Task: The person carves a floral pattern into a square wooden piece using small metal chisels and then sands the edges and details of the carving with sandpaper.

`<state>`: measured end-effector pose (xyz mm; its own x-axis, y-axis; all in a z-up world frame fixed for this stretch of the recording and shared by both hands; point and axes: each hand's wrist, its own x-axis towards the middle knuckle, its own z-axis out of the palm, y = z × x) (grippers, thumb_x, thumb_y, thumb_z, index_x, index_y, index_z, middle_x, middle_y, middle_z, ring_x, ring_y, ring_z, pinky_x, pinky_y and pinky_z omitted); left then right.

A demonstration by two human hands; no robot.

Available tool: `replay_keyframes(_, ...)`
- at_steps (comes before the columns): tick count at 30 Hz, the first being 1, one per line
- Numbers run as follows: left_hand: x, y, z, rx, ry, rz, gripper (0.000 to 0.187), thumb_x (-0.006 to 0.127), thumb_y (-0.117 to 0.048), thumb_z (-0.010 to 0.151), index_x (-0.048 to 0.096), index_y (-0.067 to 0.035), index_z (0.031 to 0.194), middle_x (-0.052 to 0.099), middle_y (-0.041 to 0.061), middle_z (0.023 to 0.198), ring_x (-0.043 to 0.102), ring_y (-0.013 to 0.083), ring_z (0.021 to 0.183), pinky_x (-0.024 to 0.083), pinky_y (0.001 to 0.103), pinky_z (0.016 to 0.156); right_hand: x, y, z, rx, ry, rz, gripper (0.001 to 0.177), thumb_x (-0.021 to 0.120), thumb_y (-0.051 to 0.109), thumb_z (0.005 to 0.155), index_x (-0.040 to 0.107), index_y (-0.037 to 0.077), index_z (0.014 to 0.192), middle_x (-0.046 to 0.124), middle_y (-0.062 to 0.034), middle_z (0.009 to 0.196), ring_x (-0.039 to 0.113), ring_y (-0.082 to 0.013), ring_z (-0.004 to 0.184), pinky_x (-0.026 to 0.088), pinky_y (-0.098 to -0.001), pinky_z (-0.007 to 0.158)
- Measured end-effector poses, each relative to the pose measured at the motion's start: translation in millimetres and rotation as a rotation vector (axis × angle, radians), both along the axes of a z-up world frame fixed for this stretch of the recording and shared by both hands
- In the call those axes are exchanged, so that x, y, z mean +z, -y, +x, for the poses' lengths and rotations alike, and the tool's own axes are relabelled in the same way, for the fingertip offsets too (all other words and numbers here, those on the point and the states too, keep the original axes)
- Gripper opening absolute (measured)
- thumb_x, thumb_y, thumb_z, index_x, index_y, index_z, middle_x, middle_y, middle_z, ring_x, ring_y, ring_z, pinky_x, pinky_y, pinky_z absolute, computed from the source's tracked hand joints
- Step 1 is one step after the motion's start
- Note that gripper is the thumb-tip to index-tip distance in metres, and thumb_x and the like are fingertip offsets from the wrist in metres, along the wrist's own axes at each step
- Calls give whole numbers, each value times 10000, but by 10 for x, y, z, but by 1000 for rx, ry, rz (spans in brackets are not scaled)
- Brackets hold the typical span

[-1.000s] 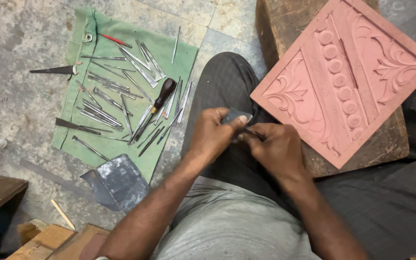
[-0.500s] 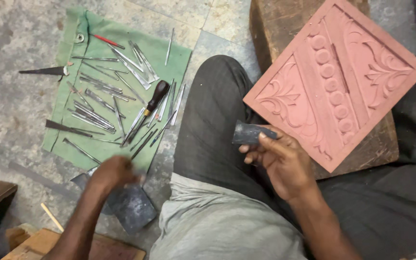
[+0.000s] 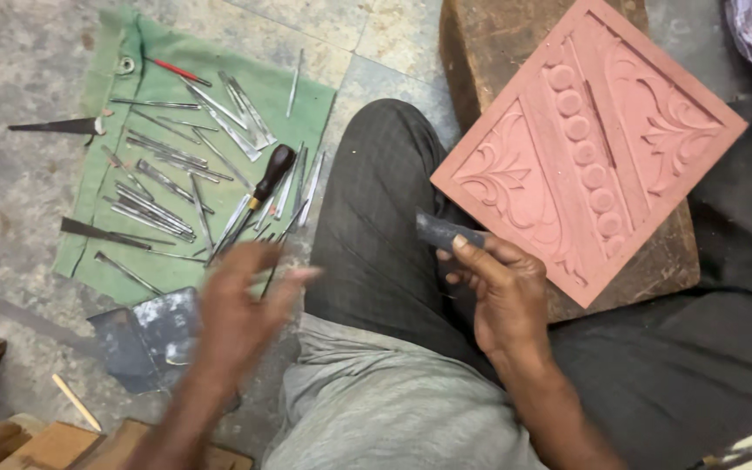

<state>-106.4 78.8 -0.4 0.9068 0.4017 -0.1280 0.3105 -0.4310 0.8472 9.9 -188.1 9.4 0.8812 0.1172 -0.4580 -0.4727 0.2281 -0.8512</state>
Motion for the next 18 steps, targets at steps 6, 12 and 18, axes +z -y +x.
replay_keyframes(6,481,1154,800,-18,196,-229,154,792,-132,883,776,-22,990,760,85,877,748,130,761,588,264,649,98,-17,-198,21,108,-13,101,724,5,908,775,-15,993,748,-83,977,686,-141,803,569,-282,688)
replay_keyframes(12,308,1370,893,-218,221,-674,166,713,-68,931,760,2,1073,755,73,1021,724,108,898,607,250,751,65,229,-233,-31,272,41,119,723,-9,920,771,-6,1028,714,-52,1018,650,-112,858,543,-256,721)
replay_keyframes(18,138,1571,878,-204,192,-671,135,706,-69,972,773,32,1033,743,63,878,655,80,781,540,245,666,41,411,-192,-67,250,0,65,778,-46,903,761,-16,958,704,-73,907,618,-115,765,518,-250,692)
